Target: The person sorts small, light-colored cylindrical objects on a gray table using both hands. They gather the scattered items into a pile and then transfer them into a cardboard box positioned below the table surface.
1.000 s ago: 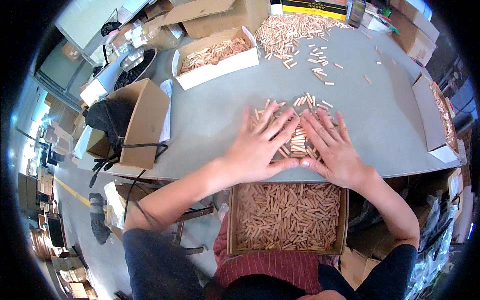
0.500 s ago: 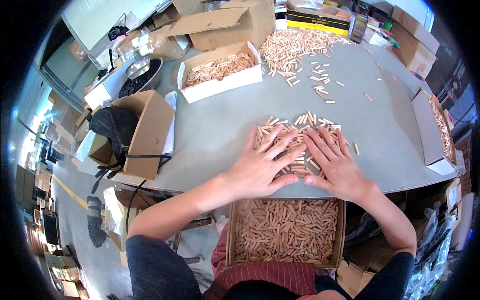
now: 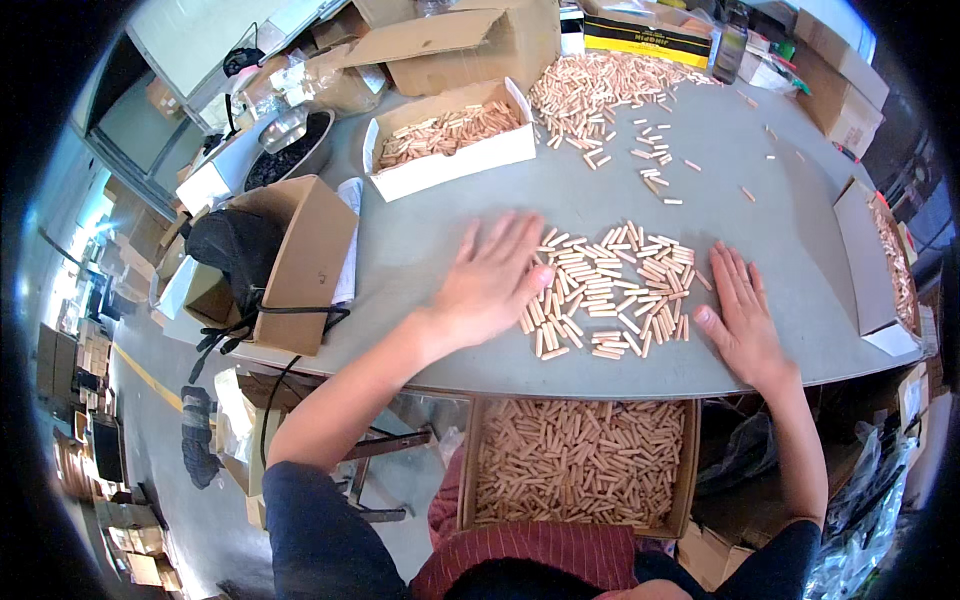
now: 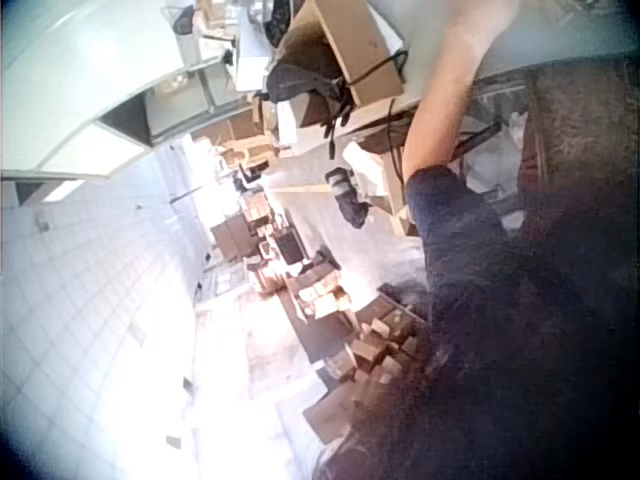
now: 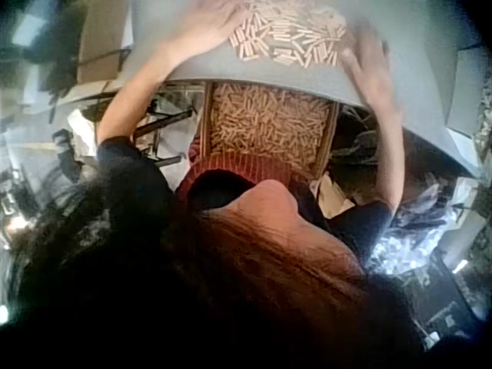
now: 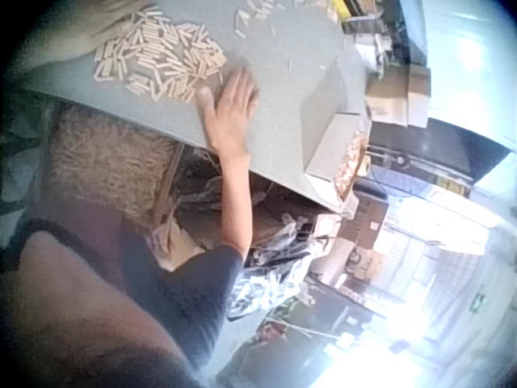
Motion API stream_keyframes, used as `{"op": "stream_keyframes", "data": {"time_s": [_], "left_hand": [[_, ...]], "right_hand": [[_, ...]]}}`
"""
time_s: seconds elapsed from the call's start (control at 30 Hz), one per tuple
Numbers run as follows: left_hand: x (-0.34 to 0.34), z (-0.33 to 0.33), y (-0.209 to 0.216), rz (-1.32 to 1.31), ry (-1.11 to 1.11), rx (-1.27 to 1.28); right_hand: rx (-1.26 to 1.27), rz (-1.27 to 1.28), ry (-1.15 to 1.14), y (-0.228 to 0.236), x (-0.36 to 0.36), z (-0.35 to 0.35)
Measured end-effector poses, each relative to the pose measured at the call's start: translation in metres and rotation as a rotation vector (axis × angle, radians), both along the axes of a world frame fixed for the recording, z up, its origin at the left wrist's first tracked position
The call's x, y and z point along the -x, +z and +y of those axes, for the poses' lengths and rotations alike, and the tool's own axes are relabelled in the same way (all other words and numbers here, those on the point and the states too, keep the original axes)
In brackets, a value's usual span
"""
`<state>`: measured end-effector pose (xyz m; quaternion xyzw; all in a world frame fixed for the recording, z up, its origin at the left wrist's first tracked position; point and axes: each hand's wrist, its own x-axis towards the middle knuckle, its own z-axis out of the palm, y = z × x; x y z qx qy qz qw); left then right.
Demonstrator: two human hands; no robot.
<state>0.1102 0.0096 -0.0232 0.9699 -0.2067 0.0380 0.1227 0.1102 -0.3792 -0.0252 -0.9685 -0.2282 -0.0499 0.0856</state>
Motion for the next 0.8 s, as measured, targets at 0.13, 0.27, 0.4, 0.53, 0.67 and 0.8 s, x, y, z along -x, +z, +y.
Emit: {"op": "stream_keyframes", "data": {"time_s": [0.13,0.27,0.4,0.53,0.67,0.8], "left_hand": [[0.006,-0.011,0.001,-0.022,-0.073,-0.001],[0.013,-0.017,0.005,-0.032,-0.068,-0.016],[0.020,-0.020,0.000,-0.063,-0.087,-0.014],[0.026,-0.016,0.006,-0.007,-0.085,0.158],[0.039,0.001,-0.003,0.070,0.054,0.398],[0.047,-0.006,0.007,-0.040,-0.019,0.127]], "right_hand": [[0.033,-0.022,0.078,0.004,0.015,0.017],[0.036,-0.038,0.149,0.007,0.024,0.037],[-0.014,-0.034,0.203,0.007,0.024,0.042],[-0.432,0.071,0.166,0.009,0.024,0.032],[-0.819,0.176,-0.153,0.001,0.027,0.008],[-0.651,0.025,-0.095,-0.001,0.026,-0.006]]}}
